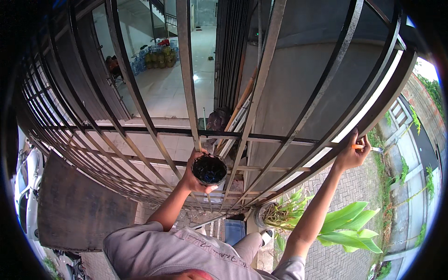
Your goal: The person paints a metal security gate with black paint using a paint brush.
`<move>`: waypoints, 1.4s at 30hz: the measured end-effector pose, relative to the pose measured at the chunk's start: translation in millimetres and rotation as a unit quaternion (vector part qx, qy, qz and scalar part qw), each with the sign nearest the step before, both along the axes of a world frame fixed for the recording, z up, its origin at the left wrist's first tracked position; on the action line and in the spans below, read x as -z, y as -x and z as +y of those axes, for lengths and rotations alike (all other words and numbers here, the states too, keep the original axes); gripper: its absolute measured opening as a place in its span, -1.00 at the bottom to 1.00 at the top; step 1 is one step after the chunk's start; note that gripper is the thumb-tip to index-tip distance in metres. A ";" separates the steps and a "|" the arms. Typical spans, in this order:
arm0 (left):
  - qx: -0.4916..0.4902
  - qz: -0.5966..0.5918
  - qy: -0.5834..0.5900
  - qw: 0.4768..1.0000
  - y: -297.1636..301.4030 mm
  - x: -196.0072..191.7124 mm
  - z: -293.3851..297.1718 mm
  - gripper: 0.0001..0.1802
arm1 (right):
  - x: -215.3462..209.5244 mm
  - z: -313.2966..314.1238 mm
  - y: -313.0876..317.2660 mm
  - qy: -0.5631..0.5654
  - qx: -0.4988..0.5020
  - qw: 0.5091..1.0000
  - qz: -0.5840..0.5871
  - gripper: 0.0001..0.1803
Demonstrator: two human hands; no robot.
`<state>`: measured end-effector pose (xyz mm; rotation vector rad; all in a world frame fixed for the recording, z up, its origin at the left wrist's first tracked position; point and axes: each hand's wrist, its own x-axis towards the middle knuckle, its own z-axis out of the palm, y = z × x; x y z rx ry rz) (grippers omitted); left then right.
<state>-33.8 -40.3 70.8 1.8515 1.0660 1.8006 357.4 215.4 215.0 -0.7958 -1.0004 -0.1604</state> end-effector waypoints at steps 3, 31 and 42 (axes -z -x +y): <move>0.000 -0.097 -0.015 0.995 -7.2 -3.4 1.9 -0.05 | -1.1 1.1 -5.6 -0.019 -0.051 0.998 -0.023 -0.67; -0.043 -0.067 0.014 0.997 6.7 15.5 3.4 0.06 | -14.7 15.5 -69.2 0.140 -0.140 0.977 -0.082 -0.68; -0.046 0.026 -0.052 0.997 8.8 14.0 2.9 0.12 | -32.8 -14.2 -38.9 0.172 0.051 0.967 -0.182 -0.49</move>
